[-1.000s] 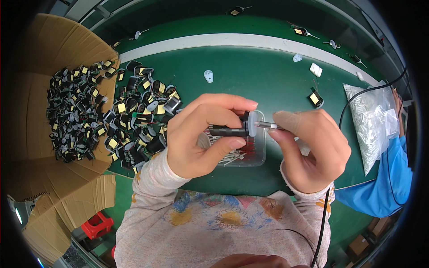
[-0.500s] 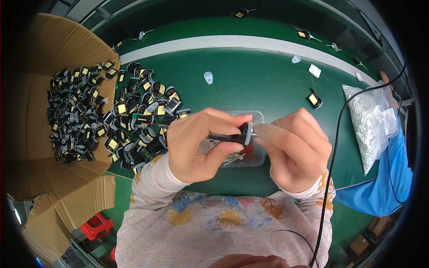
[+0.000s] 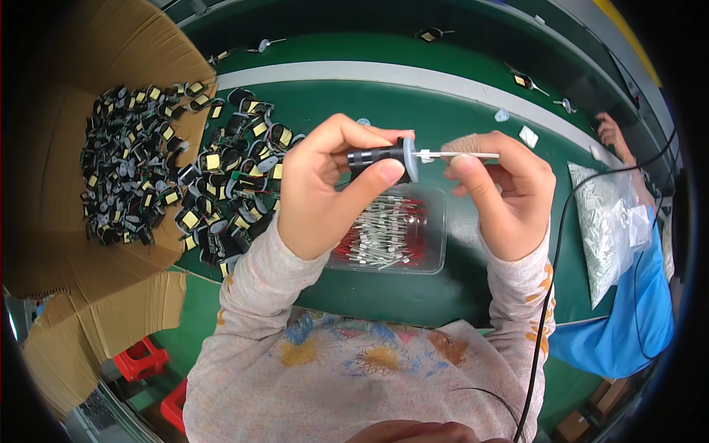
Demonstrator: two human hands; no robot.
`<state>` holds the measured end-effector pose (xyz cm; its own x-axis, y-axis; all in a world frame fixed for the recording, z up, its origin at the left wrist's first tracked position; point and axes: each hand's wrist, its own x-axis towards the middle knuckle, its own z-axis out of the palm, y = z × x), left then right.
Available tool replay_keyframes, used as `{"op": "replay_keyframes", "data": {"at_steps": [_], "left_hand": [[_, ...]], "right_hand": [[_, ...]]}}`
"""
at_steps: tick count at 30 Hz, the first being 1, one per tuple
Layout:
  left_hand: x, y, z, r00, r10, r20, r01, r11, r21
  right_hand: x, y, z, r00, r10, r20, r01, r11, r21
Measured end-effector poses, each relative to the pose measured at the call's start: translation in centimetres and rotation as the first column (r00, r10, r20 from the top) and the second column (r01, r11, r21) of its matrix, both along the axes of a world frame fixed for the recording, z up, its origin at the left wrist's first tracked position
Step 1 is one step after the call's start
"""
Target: The person is assembling electrical components by using a small probe to insert red and black wires into a plastic connector and then fitting a black housing over the assembly.
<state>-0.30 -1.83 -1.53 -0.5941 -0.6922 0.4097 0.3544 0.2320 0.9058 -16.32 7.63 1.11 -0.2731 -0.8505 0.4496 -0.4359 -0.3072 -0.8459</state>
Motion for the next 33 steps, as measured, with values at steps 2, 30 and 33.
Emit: {"op": "replay_keyframes", "data": {"at_steps": [2,30,33], "left_hand": [[0.2,0.0,0.2,1.0,0.024,0.01,-0.025,0.999,0.044],[7.2,-9.0,-7.2,0.342,0.651,0.677,0.483,0.496,-0.721],[6.4,-10.3,-6.5,0.346,0.618,0.705,0.645,0.39,-0.658]], "right_hand": [[0.2,-0.5,-0.1,0.998,-0.017,0.06,0.012,0.997,0.071],[-10.7,-14.3,-9.6,0.771,-0.355,0.528,0.114,0.893,0.435],[-7.0,-7.7,-6.5,0.946,0.017,0.325,-0.13,0.935,0.331]]}}
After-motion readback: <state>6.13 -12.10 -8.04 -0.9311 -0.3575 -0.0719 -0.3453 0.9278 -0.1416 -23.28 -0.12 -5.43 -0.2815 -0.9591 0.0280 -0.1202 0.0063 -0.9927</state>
